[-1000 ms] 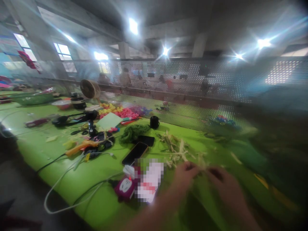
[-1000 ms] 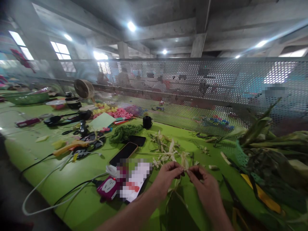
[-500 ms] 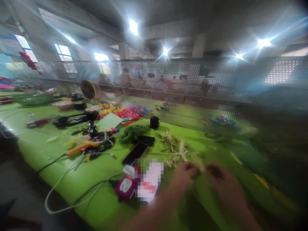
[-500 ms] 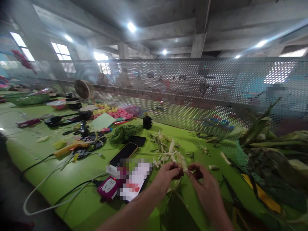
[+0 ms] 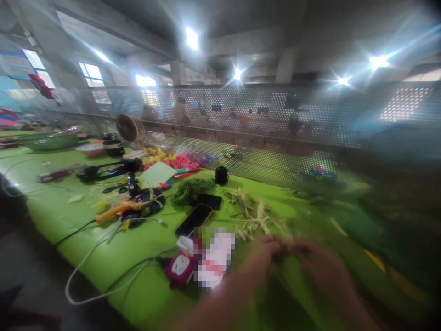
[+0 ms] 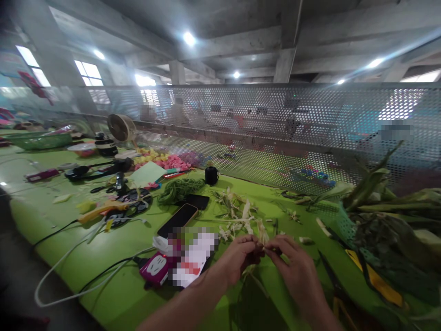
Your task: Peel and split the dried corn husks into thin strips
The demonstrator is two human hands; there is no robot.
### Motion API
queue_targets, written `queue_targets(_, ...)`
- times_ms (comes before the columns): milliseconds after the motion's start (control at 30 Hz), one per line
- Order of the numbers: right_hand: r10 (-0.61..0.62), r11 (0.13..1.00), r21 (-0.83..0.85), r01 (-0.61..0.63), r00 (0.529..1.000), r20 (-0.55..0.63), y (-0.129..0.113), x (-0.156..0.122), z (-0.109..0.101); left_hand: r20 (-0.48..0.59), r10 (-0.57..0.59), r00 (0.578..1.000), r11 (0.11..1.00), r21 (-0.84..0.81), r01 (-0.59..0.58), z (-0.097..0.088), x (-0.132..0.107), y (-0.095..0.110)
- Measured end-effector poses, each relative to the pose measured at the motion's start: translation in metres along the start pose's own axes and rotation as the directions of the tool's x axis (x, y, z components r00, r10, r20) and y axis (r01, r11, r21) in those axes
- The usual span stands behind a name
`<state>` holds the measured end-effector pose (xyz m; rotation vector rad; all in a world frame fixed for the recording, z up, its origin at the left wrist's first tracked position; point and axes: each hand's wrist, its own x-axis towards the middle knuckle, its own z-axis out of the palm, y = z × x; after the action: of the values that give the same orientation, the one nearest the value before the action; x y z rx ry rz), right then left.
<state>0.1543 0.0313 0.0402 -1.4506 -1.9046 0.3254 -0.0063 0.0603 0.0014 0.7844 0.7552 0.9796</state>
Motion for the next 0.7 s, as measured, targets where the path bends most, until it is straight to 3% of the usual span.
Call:
queue_targets(167,0.095,0.995,-0.02,-0.096,0.995,-0.042,0.001,0.0,0.001,0.018,0.047,0.999,0.998,0.033,-0.047,0.007,-0.008,0.01)
queue_targets(467,0.282,0.956,0.093,-0.279,0.959,-0.022,-0.009,0.0,-0.001,0.011,0.185,0.983,0.949,0.256,-0.181,0.013,-0.008,0.014)
queue_targets(700,0.439,0.819,0.419,-0.391,0.898,-0.019,-0.006,0.003,-0.003,-0.005,0.194,0.981,0.942,0.281,-0.184,0.009,-0.003,0.014)
